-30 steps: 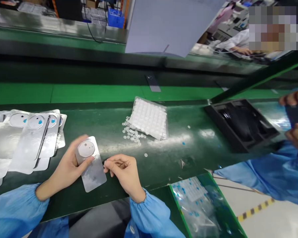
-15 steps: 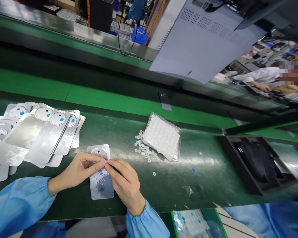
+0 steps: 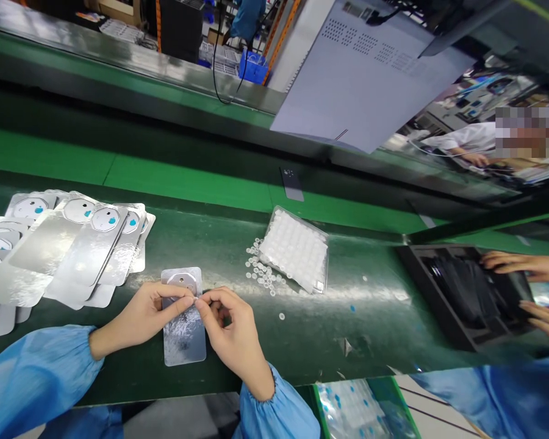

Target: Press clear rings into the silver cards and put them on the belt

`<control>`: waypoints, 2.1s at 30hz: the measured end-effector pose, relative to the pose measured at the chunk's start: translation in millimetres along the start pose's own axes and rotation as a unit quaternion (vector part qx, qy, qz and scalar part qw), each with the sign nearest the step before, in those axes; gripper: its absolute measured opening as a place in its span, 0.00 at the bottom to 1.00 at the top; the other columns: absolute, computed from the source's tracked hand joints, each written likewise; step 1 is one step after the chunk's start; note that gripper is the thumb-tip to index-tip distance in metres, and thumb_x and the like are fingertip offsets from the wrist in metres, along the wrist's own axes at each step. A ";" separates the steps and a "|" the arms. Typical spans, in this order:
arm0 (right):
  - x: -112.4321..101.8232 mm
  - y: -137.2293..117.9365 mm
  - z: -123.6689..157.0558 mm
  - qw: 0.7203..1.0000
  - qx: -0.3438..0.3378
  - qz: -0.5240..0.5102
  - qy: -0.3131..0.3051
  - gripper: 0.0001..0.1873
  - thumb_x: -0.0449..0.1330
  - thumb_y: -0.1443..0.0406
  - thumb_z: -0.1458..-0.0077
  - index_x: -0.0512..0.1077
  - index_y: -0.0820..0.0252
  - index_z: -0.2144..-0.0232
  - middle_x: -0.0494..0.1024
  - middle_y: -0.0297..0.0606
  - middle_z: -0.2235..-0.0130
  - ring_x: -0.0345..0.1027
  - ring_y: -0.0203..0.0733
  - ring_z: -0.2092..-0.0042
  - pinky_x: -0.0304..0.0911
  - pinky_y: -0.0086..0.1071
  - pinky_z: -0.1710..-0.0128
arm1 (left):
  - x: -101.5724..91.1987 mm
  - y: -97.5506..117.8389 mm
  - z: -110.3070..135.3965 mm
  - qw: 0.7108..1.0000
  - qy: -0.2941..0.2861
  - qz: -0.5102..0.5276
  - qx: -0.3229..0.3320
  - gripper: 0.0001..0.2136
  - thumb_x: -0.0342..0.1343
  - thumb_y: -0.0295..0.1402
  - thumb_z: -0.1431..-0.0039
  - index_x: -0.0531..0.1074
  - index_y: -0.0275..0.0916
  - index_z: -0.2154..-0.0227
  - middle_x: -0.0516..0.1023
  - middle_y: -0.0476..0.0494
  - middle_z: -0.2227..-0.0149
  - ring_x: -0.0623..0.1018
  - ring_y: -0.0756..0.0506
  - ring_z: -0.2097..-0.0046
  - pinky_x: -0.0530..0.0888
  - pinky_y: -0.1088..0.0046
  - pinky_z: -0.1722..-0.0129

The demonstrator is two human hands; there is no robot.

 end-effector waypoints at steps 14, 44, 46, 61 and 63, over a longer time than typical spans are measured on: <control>13.8 20.7 -0.9 0.977 0.123 -0.173 -0.030 0.20 0.70 0.49 0.46 0.79 0.60 0.72 0.72 0.32 0.78 0.59 0.32 0.78 0.58 0.27 0.79 | -7.6 -10.6 1.6 0.997 0.069 0.029 -0.023 0.07 0.67 0.35 0.40 0.86 0.41 0.61 0.87 0.44 0.59 0.84 0.40 0.55 0.79 0.65 0.51; 5.8 7.3 -25.8 0.987 0.137 0.012 -0.083 0.21 0.69 0.49 0.47 0.76 0.60 0.77 0.77 0.37 0.78 0.67 0.37 0.77 0.59 0.30 0.77 | 3.2 -15.9 9.2 0.988 0.015 0.150 -0.045 0.54 0.63 0.31 0.38 0.22 0.51 0.27 0.64 0.56 0.70 0.67 0.51 0.71 0.70 0.78 0.69; 5.5 5.8 -29.5 0.986 0.136 0.007 -0.095 0.20 0.70 0.51 0.47 0.74 0.60 0.76 0.76 0.36 0.78 0.67 0.37 0.76 0.60 0.29 0.77 | 4.3 -16.5 9.2 0.985 0.011 0.168 -0.047 0.54 0.63 0.31 0.37 0.23 0.51 0.27 0.65 0.56 0.70 0.68 0.51 0.70 0.71 0.78 0.68; 6.4 10.8 -32.4 0.991 0.083 -0.038 -0.100 0.19 0.66 0.51 0.40 0.82 0.61 0.62 0.82 0.40 0.70 0.73 0.39 0.71 0.71 0.29 0.76 | -3.1 -25.4 3.1 0.979 0.048 0.187 -0.071 0.39 0.65 0.34 0.39 0.54 0.41 0.29 0.79 0.40 0.50 0.80 0.46 0.55 0.77 0.69 0.54; -1.5 1.1 -31.3 0.999 0.027 0.003 -0.037 0.16 0.66 0.54 0.39 0.81 0.60 0.58 0.83 0.42 0.66 0.75 0.41 0.69 0.71 0.29 0.76 | -3.8 -25.9 3.3 0.978 0.051 0.188 -0.078 0.36 0.64 0.36 0.38 0.57 0.39 0.30 0.79 0.38 0.48 0.80 0.44 0.53 0.78 0.67 0.52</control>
Point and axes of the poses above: each hand's wrist, its own z-axis away from the middle knuckle, its own x-axis out of the palm, y = z × x, the point moved 9 cm from there along -z, towards the middle knuckle
